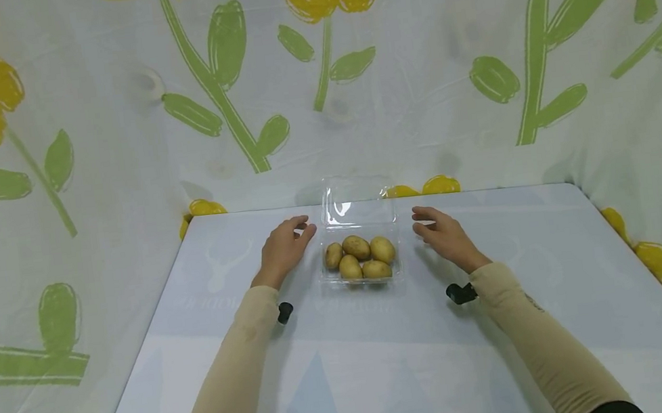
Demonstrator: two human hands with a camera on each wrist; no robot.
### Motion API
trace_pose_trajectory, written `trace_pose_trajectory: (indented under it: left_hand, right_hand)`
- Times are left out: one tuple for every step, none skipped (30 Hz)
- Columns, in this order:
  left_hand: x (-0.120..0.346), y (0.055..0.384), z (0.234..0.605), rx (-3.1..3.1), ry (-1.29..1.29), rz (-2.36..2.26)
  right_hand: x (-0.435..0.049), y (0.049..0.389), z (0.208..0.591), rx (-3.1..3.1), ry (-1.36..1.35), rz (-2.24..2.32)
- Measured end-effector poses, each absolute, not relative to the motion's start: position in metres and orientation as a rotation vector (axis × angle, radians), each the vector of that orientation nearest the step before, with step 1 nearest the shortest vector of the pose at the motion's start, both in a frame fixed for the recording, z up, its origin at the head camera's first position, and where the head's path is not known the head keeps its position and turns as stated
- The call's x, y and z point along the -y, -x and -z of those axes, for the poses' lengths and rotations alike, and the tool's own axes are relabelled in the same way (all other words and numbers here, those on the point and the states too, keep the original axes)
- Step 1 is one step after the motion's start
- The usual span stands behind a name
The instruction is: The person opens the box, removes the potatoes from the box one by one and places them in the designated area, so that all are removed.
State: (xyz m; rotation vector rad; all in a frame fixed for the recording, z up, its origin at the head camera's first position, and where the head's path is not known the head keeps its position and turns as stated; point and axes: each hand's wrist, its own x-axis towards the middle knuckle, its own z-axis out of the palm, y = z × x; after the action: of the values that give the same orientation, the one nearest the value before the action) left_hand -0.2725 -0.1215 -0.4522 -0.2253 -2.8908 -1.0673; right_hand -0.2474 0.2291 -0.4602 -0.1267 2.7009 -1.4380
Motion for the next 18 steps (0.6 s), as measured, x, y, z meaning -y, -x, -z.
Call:
trace_pose_trajectory:
  left_hand:
    - [0.122,0.27,0.451,2.889,0.237,1.052]
    - [0.122,0.268,0.451,2.888,0.249,1.041]
    - [0.122,0.266,0.45,2.885,0.261,1.037]
    - [0.122,0.264,0.449,2.88,0.276,1.032]
    - [0.121,0.263,0.449,2.878,0.289,1.023]
    - [0.121,0.261,0.448,2.872,0.305,1.014]
    - [0.12,0.26,0.448,2.87,0.323,0.994]
    - [0.12,0.258,0.447,2.872,0.337,0.967]
    - [0.12,0.256,0.447,2.869,0.353,0.93]
    - [0.119,0.255,0.447,2.862,0.371,0.879]
    - [0.119,0.253,0.447,2.851,0.39,0.827]
    - [0.119,0.252,0.447,2.841,0.407,0.775]
    - [0.119,0.25,0.447,2.828,0.423,0.724]
    - [0.118,0.249,0.447,2.816,0.435,0.683]
    - [0.118,0.247,0.447,2.8,0.451,0.648]
    - [0.118,0.245,0.447,2.786,0.468,0.621]
    - [0.118,0.243,0.447,2.779,0.484,0.607]
    - [0.119,0.241,0.447,2.777,0.498,0.6]
  right_hand:
    - [-0.23,0.246,0.46,-2.711,0.124,1.432]
    - [-0.23,0.244,0.459,-2.724,0.127,1.425]
    - [-0.231,0.243,0.459,-2.735,0.122,1.424]
    - [-0.232,0.241,0.458,-2.746,0.12,1.424]
    - [-0.232,0.239,0.457,-2.755,0.119,1.426]
    - [-0.233,0.238,0.457,-2.76,0.12,1.435]
    - [-0.234,0.236,0.456,-2.767,0.118,1.439]
    - [-0.234,0.235,0.455,-2.774,0.121,1.442]
    - [-0.234,0.234,0.455,-2.78,0.116,1.445]
    - [-0.235,0.232,0.454,-2.787,0.115,1.443]
    - [-0.236,0.231,0.454,-2.797,0.122,1.439]
    - [-0.236,0.23,0.453,-2.807,0.13,1.437]
    - [-0.237,0.228,0.453,-2.817,0.139,1.435]
    - [-0.237,0.227,0.452,-2.826,0.15,1.434]
    - [-0.238,0.225,0.452,-2.835,0.156,1.428]
    - [-0.238,0.224,0.451,-2.842,0.167,1.425]
    - [-0.239,0.222,0.45,-2.847,0.181,1.424]
    - [-0.239,0.221,0.449,-2.848,0.193,1.422]
